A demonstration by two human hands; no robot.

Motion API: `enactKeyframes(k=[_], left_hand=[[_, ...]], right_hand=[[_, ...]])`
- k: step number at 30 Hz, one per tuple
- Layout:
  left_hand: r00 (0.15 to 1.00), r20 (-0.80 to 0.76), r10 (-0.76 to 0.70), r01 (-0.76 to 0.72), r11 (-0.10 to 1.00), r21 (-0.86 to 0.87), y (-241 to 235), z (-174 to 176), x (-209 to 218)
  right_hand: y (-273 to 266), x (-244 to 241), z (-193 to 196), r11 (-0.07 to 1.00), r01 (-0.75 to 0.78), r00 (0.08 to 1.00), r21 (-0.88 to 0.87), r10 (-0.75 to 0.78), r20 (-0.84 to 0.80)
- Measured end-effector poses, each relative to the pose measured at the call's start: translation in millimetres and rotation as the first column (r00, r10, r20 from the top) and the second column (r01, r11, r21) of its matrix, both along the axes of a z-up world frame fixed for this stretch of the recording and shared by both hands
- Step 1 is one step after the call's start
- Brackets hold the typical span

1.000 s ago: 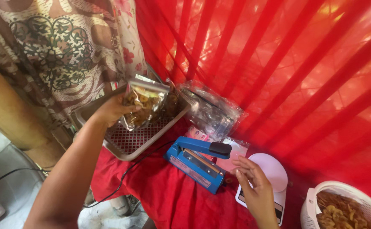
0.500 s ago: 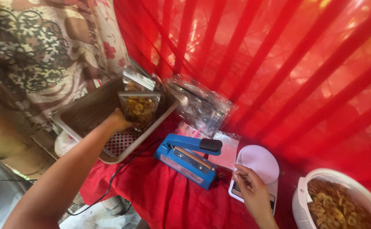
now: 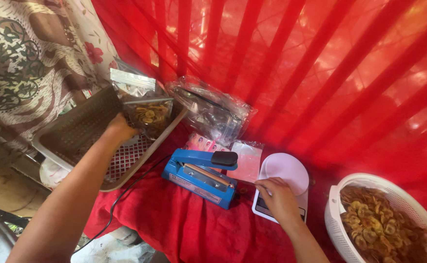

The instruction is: The person weighs dried fruit slices on a digital scale, transfers them into clear plastic bags, and seals the bags using a heat sealer. The sealed packages are then placed into a white basket.

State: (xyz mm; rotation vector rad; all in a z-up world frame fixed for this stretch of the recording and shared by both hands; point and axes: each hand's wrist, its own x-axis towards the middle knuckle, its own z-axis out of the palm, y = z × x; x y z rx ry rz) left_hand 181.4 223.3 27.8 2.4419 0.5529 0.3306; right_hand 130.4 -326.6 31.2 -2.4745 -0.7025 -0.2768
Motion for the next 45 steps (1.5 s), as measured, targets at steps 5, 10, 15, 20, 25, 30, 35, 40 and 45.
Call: enactKeyframes(k=[5,10,15,20,25,30,35,40,45], left_hand=[[0.897,0.442,0.017,-0.037,0.999,0.036,-51,53,-53],[0.56,0.82,-0.119,0.166,0.986,0.03,-179,126,-137],[0.65,0.596,-0.471,0.586,0.81,0.001,-286,114,-188],[0.586,0.278,-0.761,0.775,0.626,0.083,-343,51,-160],[0.672,0.047,-0.739,0.665,0.631,0.4,-373,9,-107],[0.759,-0.062,-0.648,0.549,0.587,0.594,-391,-22,-59],[0.702,-0.293,-0.649,0.634,0.383,0.672,-383,-49,-16],[0.69,-0.428,-0.583,0.693,0.363,0.623,-378,-44,0],[0.765,-0.271,-0.585,0.603,0.501,0.62,-378,-36,-1]], right_hand=[[29,14,-22,0.989,-0.115,0.946,-0.092,0.137,0.295],[38,41,-30,0.972,0.009,0.998,-0.236,0.005,0.06],[29,45,-24,0.991,-0.102,0.955,-0.089,0.122,0.27],[30,46,-28,0.998,0.001,0.991,-0.07,0.009,0.135],[24,52,-26,0.995,0.095,0.995,0.009,-0.095,0.04],[17,44,-26,0.988,0.027,0.997,-0.154,-0.015,0.078],[28,45,-47,0.987,-0.004,0.923,-0.164,0.067,0.379],[36,46,-46,0.971,0.053,0.992,-0.233,-0.025,0.123],[28,32,-25,0.997,0.027,0.994,-0.069,-0.02,0.112]])
